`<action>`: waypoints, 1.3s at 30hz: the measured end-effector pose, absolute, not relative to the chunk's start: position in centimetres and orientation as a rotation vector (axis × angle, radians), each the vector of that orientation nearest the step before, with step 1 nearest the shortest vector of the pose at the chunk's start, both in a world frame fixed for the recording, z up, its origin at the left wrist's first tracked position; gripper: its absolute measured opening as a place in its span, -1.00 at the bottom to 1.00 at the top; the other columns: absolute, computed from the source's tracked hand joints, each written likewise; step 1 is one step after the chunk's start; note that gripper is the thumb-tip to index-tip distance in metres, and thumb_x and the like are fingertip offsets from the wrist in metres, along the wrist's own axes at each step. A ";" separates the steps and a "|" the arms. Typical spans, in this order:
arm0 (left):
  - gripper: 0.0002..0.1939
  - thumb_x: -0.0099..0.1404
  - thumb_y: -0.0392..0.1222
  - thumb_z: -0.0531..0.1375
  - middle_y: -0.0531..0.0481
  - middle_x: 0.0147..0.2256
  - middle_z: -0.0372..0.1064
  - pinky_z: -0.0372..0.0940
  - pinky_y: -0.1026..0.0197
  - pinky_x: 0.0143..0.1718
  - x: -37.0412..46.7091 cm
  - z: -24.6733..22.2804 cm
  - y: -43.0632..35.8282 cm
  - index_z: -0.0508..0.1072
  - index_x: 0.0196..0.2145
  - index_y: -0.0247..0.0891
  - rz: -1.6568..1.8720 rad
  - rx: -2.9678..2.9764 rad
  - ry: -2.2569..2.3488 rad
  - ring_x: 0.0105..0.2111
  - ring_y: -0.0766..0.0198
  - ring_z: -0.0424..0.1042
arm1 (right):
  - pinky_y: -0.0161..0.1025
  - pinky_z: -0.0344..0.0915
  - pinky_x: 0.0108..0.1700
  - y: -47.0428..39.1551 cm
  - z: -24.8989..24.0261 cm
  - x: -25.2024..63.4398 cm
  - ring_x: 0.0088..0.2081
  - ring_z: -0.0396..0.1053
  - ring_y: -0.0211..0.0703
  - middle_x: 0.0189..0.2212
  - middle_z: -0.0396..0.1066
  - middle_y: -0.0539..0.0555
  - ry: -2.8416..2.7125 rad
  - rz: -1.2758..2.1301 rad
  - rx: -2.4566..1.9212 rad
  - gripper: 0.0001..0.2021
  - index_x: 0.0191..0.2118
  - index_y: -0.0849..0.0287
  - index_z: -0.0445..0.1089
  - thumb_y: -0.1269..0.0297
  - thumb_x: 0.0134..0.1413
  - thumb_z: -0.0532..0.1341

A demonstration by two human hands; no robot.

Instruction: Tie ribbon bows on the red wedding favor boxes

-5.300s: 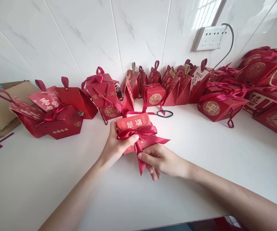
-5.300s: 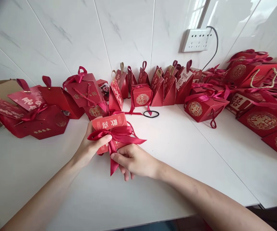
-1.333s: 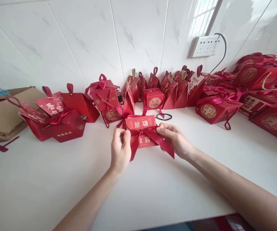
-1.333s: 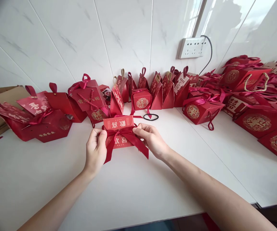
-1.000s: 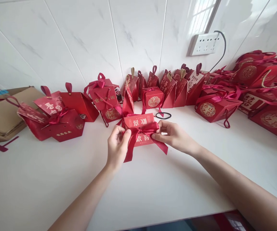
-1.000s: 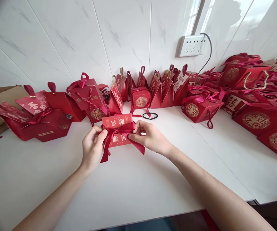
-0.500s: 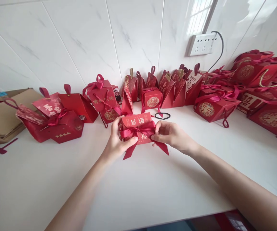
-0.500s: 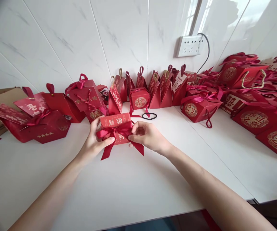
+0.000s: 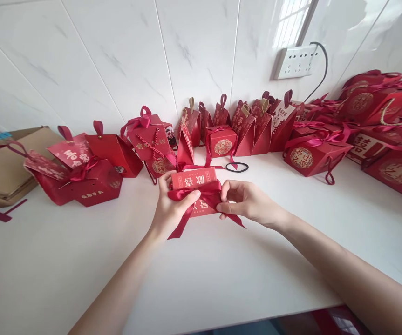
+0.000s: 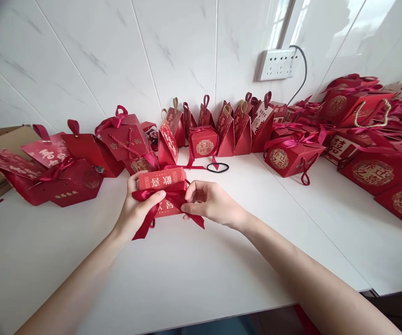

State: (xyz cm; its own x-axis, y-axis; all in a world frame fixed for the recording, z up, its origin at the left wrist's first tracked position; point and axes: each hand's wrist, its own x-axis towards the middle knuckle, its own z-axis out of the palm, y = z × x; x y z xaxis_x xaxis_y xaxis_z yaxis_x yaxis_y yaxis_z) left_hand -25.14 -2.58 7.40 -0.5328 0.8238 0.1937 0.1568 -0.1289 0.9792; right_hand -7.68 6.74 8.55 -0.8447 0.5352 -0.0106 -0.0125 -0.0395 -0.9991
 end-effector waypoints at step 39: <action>-0.82 0.19 -0.35 0.24 0.13 -0.49 0.26 0.26 0.22 -0.38 -24.1 7.0 -4.0 0.28 -0.42 -0.17 1.963 2.319 1.687 -0.47 0.35 0.31 | 0.20 0.35 0.03 7.2 5.7 -7.8 0.25 0.02 0.28 0.23 -0.02 0.31 -2.246 0.771 -0.358 0.00 0.35 -0.02 -0.36 0.33 -0.08 0.32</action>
